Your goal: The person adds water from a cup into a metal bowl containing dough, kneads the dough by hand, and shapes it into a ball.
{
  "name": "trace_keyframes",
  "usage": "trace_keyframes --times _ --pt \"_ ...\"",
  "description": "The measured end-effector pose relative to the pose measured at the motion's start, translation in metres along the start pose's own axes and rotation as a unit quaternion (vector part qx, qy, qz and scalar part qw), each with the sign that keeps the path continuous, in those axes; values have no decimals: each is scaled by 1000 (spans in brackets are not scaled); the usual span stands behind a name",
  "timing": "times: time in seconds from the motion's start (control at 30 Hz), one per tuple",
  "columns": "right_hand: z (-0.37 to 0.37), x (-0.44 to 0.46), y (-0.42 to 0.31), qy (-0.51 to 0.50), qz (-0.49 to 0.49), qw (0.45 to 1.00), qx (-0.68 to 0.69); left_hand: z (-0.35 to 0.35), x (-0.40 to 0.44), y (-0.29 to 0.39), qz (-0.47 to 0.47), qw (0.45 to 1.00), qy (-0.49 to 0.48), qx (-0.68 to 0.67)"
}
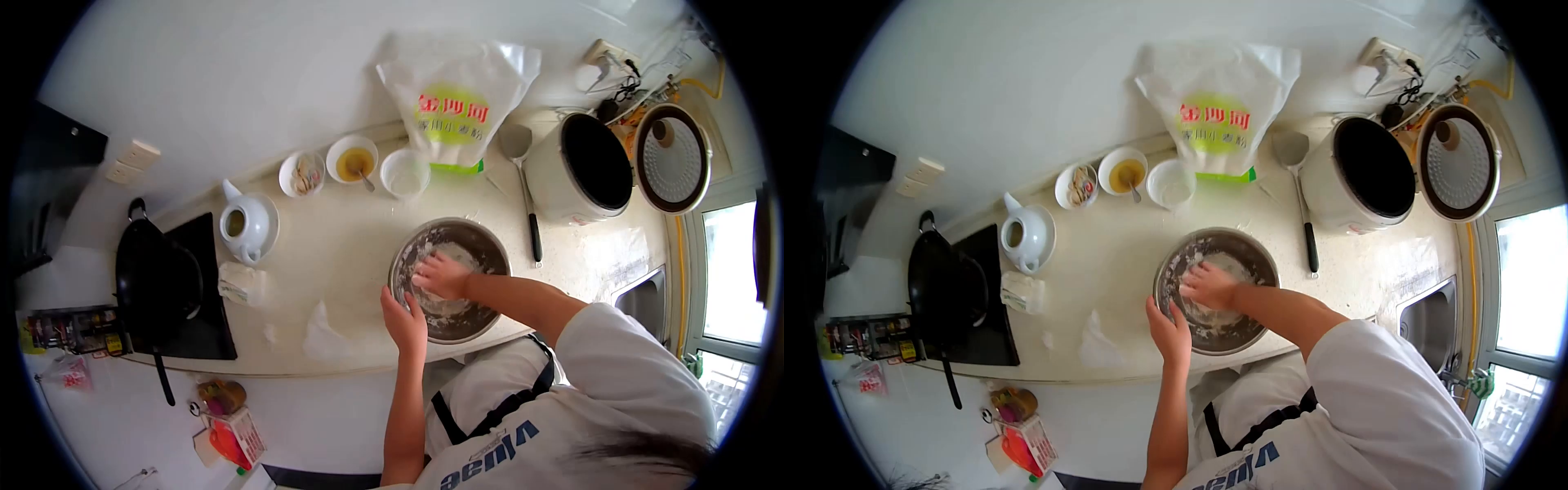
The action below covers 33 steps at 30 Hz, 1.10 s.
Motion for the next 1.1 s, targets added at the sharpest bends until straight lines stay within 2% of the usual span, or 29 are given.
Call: trace_keyframes --times 0.07,0.1,0.17,0.27,0.37,0.4,0.5,0.53,0.63,0.73,0.83,0.93,1.03,1.1 --pt "2 0 7 -7 84 996 7 1 -1 0 26 1000 5 7" --pt "-3 4 10 46 123 991 -8 1 -4 -1 12 1000 -6 8" --pt "3 4 18 52 183 981 29 0 2 2 0 1000 -6 2" --pt "-3 3 21 139 345 925 75 0 1 3 -11 1000 -1 26" --pt "-9 0 18 179 377 903 101 0 0 5 -6 999 18 42" --pt "-10 -1 14 150 351 915 131 1 0 3 1 999 25 45" --pt "3 -9 -3 106 191 965 142 -2 0 8 -15 999 19 35" --pt "-8 -9 -9 -43 146 979 137 -2 -1 8 -25 999 16 30" --pt "-18 -12 -10 -73 57 993 74 -1 0 8 -27 999 19 26" --pt "-13 -9 -10 -93 30 994 47 -3 -1 7 -12 999 21 29" --pt "-35 -5 -11 -66 -82 994 21 -4 -2 8 -11 999 20 27" --pt "-60 -10 -10 -145 -32 987 68 -1 -3 6 -3 999 26 32" --pt "-45 -3 -2 -250 54 967 -13 0 -1 6 0 999 25 30" --pt "-31 -7 5 -152 73 985 -39 -3 -2 6 -11 1000 5 29"
Point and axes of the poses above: each hand's wrist, its own x-axis towards the middle knuckle, its own z-axis out of the palm, y = z × x, the point moved 3 cm from there along x, towards the middle knuckle
